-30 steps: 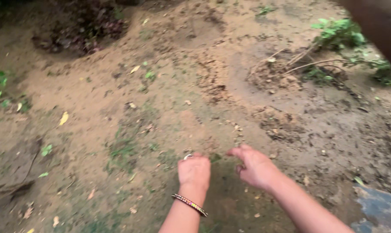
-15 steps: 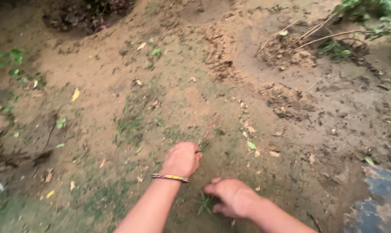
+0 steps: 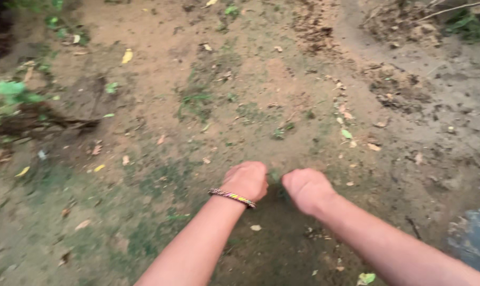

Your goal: The person weeds a garden by pulling weeds from the soil by hand and using a hand tool to loosen the ground.

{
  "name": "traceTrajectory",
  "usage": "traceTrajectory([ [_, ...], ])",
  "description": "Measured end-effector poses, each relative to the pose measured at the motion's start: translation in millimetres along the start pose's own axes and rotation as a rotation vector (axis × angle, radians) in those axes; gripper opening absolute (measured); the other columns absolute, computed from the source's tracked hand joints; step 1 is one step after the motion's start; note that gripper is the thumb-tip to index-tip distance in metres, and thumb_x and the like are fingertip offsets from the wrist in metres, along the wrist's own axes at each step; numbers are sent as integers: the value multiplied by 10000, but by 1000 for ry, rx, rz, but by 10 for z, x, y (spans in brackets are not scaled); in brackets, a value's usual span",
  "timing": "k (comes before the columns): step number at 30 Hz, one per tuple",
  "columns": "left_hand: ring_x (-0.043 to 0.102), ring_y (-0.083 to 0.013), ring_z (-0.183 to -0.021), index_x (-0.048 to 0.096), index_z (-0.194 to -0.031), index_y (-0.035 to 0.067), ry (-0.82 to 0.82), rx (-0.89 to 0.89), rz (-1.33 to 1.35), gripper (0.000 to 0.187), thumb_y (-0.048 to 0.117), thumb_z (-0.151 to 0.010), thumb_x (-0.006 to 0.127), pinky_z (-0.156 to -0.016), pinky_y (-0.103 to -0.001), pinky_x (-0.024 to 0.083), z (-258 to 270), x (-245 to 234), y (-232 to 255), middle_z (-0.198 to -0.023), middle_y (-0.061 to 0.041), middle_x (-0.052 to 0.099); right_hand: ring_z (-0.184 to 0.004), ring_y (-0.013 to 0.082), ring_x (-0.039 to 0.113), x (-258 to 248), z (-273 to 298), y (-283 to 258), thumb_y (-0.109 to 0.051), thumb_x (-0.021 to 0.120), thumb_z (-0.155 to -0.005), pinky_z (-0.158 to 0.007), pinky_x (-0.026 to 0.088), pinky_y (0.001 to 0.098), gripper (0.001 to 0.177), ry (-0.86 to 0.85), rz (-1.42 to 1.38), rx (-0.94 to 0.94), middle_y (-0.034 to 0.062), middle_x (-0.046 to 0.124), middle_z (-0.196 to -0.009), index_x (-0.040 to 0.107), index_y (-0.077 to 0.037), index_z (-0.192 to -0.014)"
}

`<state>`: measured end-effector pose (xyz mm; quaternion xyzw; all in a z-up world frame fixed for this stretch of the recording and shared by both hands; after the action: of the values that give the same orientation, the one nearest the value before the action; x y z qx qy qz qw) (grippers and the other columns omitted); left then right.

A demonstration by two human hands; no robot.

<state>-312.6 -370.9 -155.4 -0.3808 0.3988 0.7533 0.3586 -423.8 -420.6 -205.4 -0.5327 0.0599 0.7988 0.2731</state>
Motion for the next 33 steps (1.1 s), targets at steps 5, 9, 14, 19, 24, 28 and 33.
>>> traceTrajectory([
  [5,719,-304,-1053,787,-1018,100,-239,49,-338,293,352,-875,746,-888,-424,571,246,457,-242,-1101,-143,753,-963,328,717,-42,167,57,-372,829,-788,-872,573,416,319,-227,-126,47,164,732,-944,744,-108,-946],
  [9,734,-267,-1058,794,-1072,141,-407,67,-633,215,270,-928,698,-817,-423,607,475,1255,-564,-1123,-69,767,-950,305,730,-180,103,9,-382,795,-786,-864,572,422,270,-150,-265,52,133,747,-933,771,-154,-928],
  [14,733,-241,-1070,797,-1103,173,-352,121,-774,202,220,-959,663,-763,-419,628,442,1345,-796,-1148,-32,767,-955,354,711,-229,-29,-39,-451,747,-864,-874,564,457,402,-48,-256,77,200,727,-936,736,-50,-892],
  [19,713,-296,-889,769,-818,80,-362,-23,211,248,287,-869,641,-808,-385,544,567,581,-518,-892,-166,748,-944,374,707,-122,-6,-88,-353,689,-860,-851,558,481,274,-53,-309,-7,196,720,-933,742,-94,-931],
  [24,708,-282,-773,710,-784,74,-48,101,550,284,288,-901,565,-759,-416,539,179,-95,10,-767,-144,712,-950,385,697,-124,-28,211,-337,721,-857,-826,559,487,309,15,-401,104,217,704,-925,730,-37,-930],
  [28,706,-282,-780,704,-1023,91,-102,-275,905,240,252,-959,537,-722,-472,568,-228,20,-126,-831,-116,730,-709,244,719,-232,-68,871,-166,670,-852,-637,585,397,164,211,-815,232,121,739,-781,722,-64,-969],
  [33,694,-346,-831,576,-1358,256,213,-11,310,393,250,-966,540,-742,-491,545,-752,-276,307,-897,-156,713,-631,135,659,-34,-129,1410,-127,652,-907,-549,569,315,258,285,-1321,448,66,704,-779,666,-136,-1164],
])
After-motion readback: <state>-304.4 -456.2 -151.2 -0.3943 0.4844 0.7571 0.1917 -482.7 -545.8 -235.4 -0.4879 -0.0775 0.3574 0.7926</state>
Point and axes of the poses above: each hand's wrist, its own z-axis away from the middle knuckle, its own x-axis out of the palm, y = z × x, the point moved 8 cm from there along -z, towards the middle knuckle
